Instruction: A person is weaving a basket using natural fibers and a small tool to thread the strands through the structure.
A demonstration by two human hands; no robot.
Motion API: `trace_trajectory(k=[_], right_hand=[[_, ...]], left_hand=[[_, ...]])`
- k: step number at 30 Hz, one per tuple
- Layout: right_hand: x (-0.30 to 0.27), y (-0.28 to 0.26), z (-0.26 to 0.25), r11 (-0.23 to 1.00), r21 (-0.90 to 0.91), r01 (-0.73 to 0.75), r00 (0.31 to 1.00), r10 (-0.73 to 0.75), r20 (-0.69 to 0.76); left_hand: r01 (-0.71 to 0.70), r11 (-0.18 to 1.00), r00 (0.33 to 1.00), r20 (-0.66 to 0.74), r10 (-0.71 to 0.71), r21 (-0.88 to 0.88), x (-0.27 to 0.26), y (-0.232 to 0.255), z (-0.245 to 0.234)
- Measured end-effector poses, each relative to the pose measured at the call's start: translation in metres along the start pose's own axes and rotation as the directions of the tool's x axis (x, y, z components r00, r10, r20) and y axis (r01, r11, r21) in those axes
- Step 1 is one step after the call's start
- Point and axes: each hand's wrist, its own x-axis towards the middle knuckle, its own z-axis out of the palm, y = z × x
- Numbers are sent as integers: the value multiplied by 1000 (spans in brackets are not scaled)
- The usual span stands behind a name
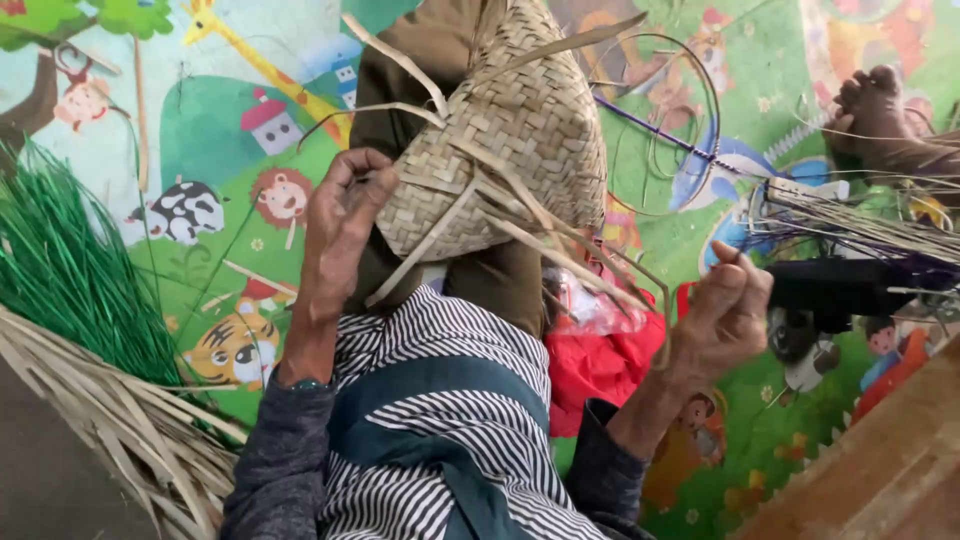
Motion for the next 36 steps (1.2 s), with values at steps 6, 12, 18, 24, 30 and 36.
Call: trace_trajectory(k=[6,12,18,24,30,36], right_hand=[[-16,11,33,991,14,-130,991,131,-18],[-106,198,52,907,-278,-317,877,392,279],[-115,160,67,913,-225,-342,901,386,198],[-114,129,79,919,-177,-353,920,375,111],[-127,127,75,960,-90,-264,845,275,458],[-132,109,78,923,-11,-384,872,367,324]], left_hand=[[-122,975,992,40,116,186,-7,1,6],[-404,616,865,63,497,676,-27,69,4],[-795,440,606,561,563,417,-36,103,56],[-706,76,593,528,607,705,-6,46,97],[-597,88,634,402,660,797,-2,30,101],[-663,222,632,376,678,715,-5,37,88]])
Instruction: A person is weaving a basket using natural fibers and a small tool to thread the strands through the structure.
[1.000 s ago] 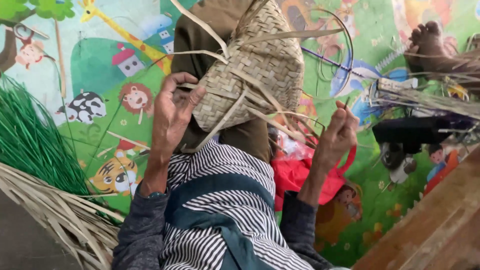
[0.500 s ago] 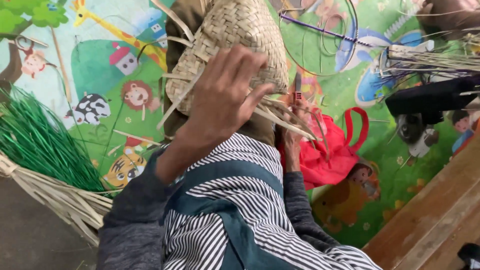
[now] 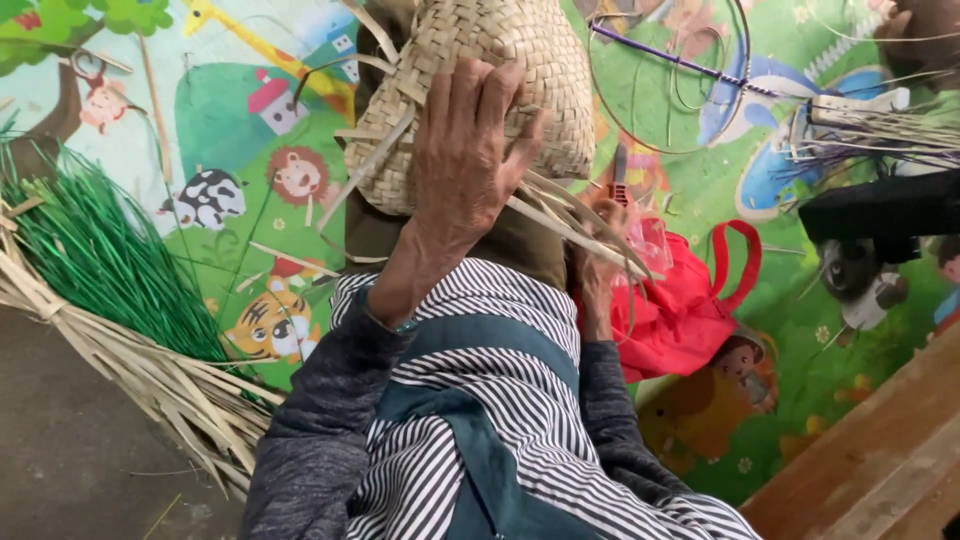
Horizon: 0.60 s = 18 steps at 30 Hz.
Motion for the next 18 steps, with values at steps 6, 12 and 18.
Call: trace_trajectory(k=[6,12,18], right_hand=[[-5,63,-8,976,-218,-19,995,39,87],[-46,200,-22,914,191,-359,896,281,343],[-4,109,-27,981,33,-190,967,182,178]], left_hand=[[-1,998,1000,-1,1,63,-7,-9,21],[-134,991,988,-72,134,6,-2,-15,8],[-154,985,988,-35,152,-73,2,-19,1]])
